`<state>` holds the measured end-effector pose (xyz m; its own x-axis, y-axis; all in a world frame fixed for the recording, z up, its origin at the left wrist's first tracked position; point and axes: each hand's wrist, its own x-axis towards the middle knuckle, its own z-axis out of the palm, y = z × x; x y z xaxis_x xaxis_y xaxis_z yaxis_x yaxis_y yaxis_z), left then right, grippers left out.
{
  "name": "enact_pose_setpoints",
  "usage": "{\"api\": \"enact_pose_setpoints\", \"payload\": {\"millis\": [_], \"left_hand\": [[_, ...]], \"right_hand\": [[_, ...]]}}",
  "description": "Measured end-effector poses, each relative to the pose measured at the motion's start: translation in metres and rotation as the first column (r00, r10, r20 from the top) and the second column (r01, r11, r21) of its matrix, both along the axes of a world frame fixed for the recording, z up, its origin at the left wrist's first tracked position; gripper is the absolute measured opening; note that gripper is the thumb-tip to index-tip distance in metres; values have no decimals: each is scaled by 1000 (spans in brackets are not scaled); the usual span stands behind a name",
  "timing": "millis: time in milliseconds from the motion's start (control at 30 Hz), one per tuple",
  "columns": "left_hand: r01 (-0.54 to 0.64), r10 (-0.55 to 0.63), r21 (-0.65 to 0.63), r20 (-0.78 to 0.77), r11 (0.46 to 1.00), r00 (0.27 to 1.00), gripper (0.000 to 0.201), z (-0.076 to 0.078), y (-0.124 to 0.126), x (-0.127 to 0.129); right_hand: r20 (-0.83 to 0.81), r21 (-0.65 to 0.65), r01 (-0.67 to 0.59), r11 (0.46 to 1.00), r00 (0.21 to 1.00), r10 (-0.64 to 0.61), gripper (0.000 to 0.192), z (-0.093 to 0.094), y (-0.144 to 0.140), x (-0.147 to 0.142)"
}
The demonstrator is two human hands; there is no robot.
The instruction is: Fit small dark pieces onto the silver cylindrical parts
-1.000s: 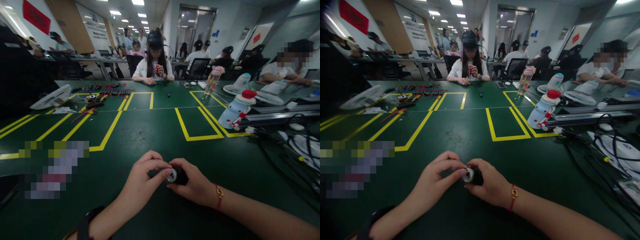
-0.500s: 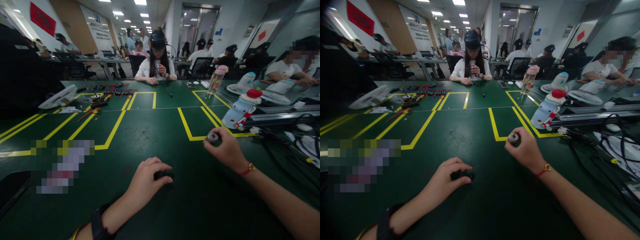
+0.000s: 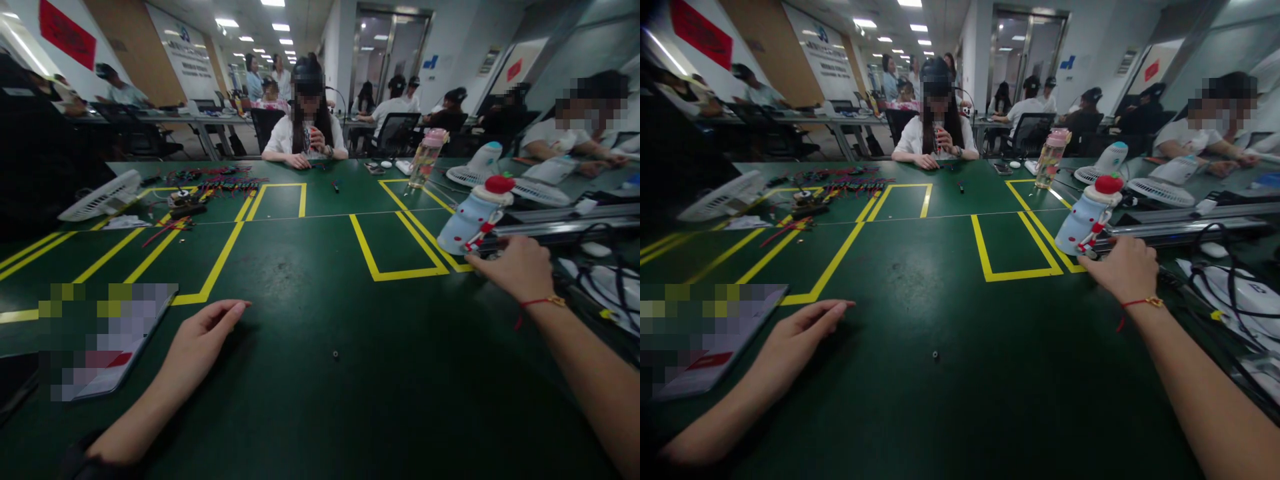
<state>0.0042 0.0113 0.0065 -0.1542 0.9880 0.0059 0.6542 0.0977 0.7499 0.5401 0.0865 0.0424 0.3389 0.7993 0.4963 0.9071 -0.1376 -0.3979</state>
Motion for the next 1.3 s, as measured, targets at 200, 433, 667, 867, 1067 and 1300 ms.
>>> {"api": "enact_pose_setpoints", "payload": {"millis": [200,433,667,867,1067,1300], "left_hand": [[3,-3,-16,11,1000,1000,41,2,-1,6],[5,-4,-22,13,1000,1000,41,4,-2,3],[3,-2,-33,17,999,1000,41,2,-3,7],[24,-23,-27,25,999,999,38,1,-1,8],[31,-31,-22,15,999,999,38,0,-2,4],[32,-32,-22,21,999,999,37,-1,-2,5]], "right_hand": [[-36,-220,-675,704,727,686,57,-12,-52,-147],[-159,-249,-879,407,451,878,22,-22,-83,-201],[230,-123,50,991,973,-20,46,24,-13,-56],[276,-353,346,869,926,-257,41,20,-5,23],[259,-435,396,809,915,-309,48,16,-8,41],[232,-406,392,825,918,-322,50,15,-8,47]]}}
